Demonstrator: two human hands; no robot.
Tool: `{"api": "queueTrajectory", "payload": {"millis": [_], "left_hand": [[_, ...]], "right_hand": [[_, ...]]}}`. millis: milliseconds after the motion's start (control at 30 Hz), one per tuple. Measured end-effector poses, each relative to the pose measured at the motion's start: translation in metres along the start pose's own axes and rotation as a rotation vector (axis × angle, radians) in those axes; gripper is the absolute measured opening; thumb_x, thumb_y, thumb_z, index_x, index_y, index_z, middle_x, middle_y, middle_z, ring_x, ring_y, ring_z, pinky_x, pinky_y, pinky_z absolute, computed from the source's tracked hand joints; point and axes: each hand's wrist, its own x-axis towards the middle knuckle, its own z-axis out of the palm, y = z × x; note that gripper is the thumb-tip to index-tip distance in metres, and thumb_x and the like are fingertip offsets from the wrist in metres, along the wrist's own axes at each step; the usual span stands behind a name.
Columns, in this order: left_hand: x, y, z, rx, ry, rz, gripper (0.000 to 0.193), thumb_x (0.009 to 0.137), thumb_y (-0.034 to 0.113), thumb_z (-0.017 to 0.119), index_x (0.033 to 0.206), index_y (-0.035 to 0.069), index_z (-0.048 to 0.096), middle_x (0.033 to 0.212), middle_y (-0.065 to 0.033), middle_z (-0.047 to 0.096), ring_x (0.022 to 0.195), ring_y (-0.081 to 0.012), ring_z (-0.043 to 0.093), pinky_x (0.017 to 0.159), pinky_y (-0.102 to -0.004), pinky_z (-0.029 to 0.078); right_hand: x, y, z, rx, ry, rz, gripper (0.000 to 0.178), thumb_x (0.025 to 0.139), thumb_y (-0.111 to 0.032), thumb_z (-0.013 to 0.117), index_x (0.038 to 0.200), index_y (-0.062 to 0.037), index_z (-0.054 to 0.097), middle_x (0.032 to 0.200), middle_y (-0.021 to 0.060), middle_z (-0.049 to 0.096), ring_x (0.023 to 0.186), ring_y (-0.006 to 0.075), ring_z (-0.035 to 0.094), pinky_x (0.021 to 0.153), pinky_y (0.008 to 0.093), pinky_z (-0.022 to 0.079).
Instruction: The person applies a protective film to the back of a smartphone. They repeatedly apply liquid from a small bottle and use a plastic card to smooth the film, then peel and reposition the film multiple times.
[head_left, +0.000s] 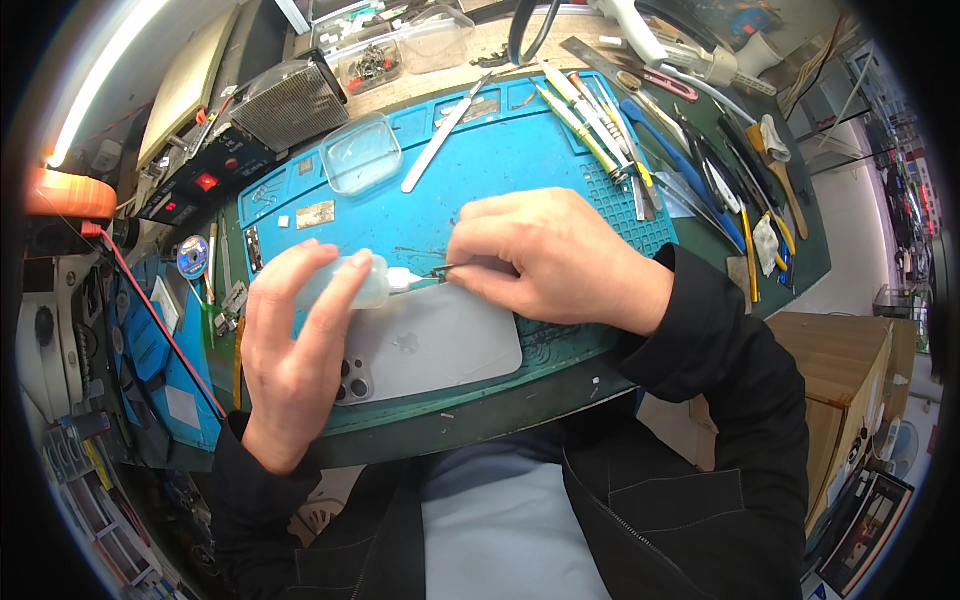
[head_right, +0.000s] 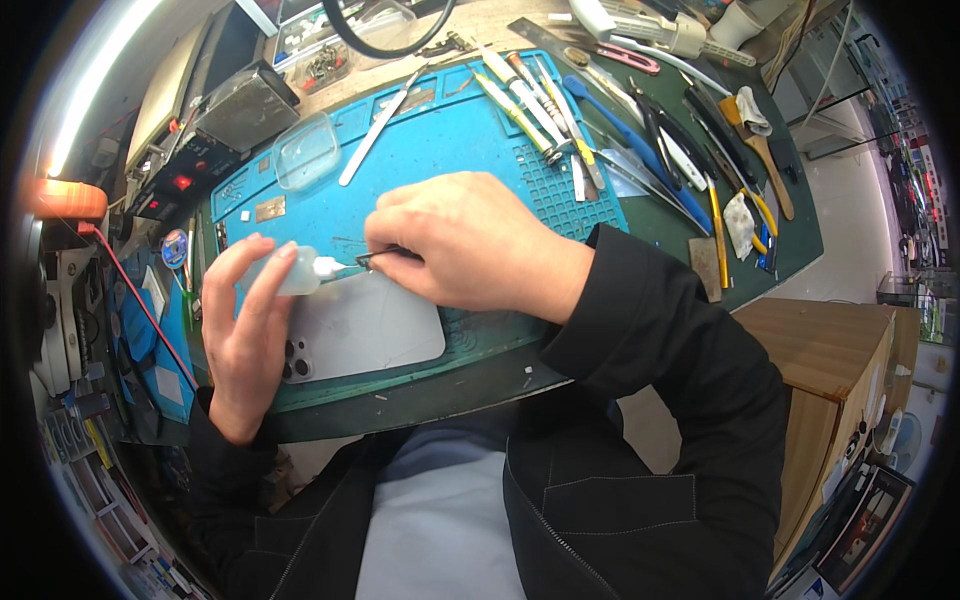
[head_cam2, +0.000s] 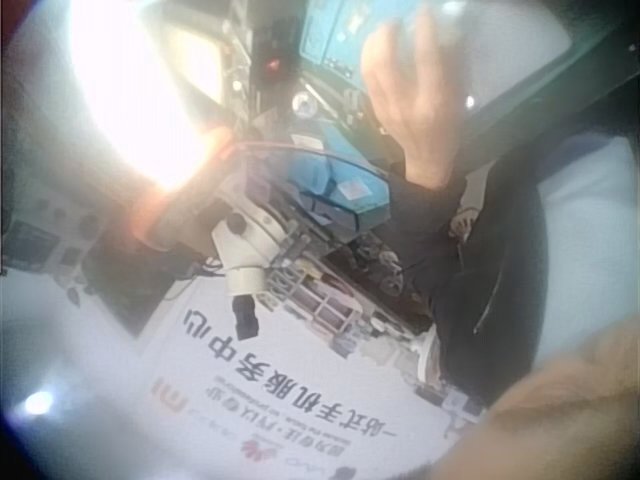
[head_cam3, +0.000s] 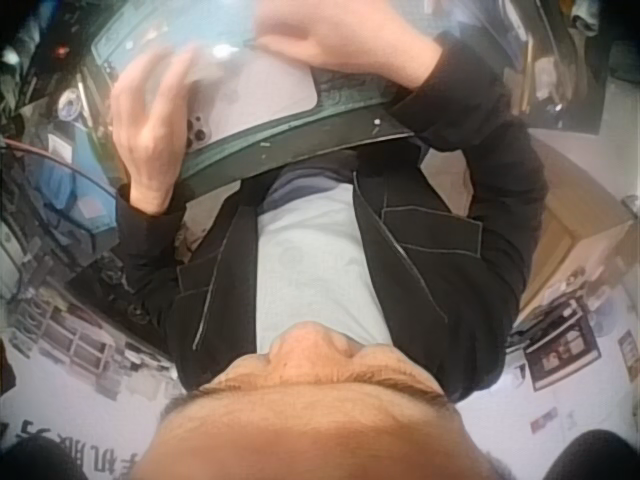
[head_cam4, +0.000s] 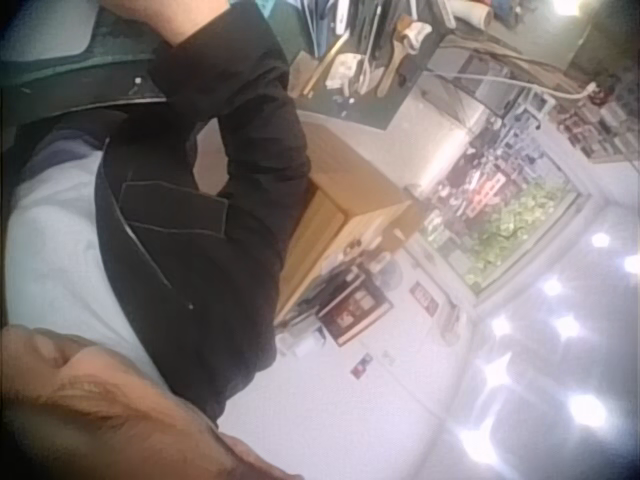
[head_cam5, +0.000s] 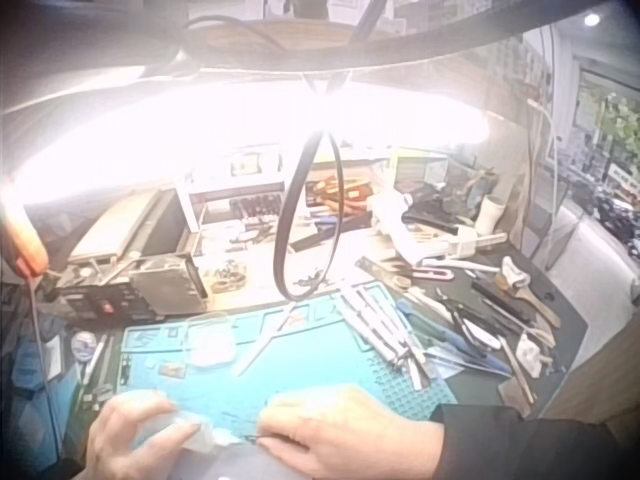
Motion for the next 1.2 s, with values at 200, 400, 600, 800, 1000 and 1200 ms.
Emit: {"api": "queueTrajectory", "payload": {"millis": [200, 400, 600, 800, 1000, 1200], "left_hand": [[-0.014, -0.008, 0.007, -0.473, 0.088, -0.312, 0.055, 0.102, 0.002, 0.068, 0.153, -0.001, 0.049, 0.142, -0.0188, 0.061, 0.133, -0.0303, 0.061, 0.113, -0.0407, 0.049], [-0.018, -0.023, 0.008, -0.516, 0.021, -0.477, 0.062, 0.096, 0.001, 0.074, 0.153, -0.001, 0.047, 0.141, -0.0200, 0.066, 0.131, -0.0285, 0.065, 0.114, -0.0391, 0.048], [-0.020, -0.019, 0.001, -0.617, 0.003, -0.602, 0.076, 0.095, -0.007, 0.069, 0.163, 0.000, 0.036, 0.156, -0.0207, 0.054, 0.142, -0.0270, 0.055, 0.119, -0.0401, 0.043], [-0.055, 0.012, -0.040, -0.386, -0.134, -0.659, 0.086, 0.090, 0.011, 0.081, 0.163, 0.001, 0.036, 0.151, -0.0179, 0.054, 0.139, -0.0280, 0.054, 0.112, -0.0413, 0.045], [-0.075, 0.023, -0.026, -0.387, -0.191, -0.567, 0.110, 0.077, 0.039, 0.094, 0.163, 0.000, 0.038, 0.155, -0.0136, 0.056, 0.134, -0.0274, 0.053, 0.113, -0.0418, 0.040], [-0.075, 0.022, -0.020, -0.378, -0.153, -0.553, 0.113, 0.075, 0.039, 0.095, 0.163, -0.001, 0.036, 0.152, -0.0139, 0.059, 0.134, -0.0284, 0.053, 0.111, -0.0418, 0.040]], "right_hand": [[-0.003, 0.002, 0.001, -0.053, 0.009, -0.058, 0.011, 0.094, -0.020, 0.072, 0.091, -0.0095, 0.071, 0.090, 0.0051, 0.070, 0.084, 0.0298, 0.071, 0.072, 0.0417, 0.056], [-0.009, 0.000, 0.002, -0.156, 0.076, -0.142, 0.012, 0.096, -0.022, 0.073, 0.091, -0.0108, 0.069, 0.089, 0.0034, 0.068, 0.082, 0.0271, 0.070, 0.069, 0.0389, 0.056], [-0.006, -0.001, 0.003, -0.187, 0.074, -0.138, 0.012, 0.095, -0.021, 0.074, 0.092, -0.0111, 0.069, 0.090, 0.0027, 0.068, 0.081, 0.0263, 0.070, 0.067, 0.0387, 0.056], [-0.003, -0.002, 0.000, -0.033, 0.056, -0.067, 0.009, 0.092, -0.014, 0.078, 0.092, -0.0082, 0.071, 0.086, 0.0045, 0.067, 0.072, 0.0259, 0.067, 0.062, 0.0364, 0.053], [0.002, 0.004, 0.001, 0.042, 0.045, -0.040, 0.009, 0.091, -0.011, 0.080, 0.090, -0.0061, 0.072, 0.082, 0.0050, 0.067, 0.065, 0.0221, 0.065, 0.058, 0.0335, 0.050], [0.002, 0.002, -0.001, 0.035, 0.028, -0.031, 0.009, 0.090, -0.011, 0.080, 0.090, -0.0056, 0.073, 0.081, 0.0051, 0.067, 0.063, 0.0213, 0.064, 0.057, 0.0324, 0.050]]}}
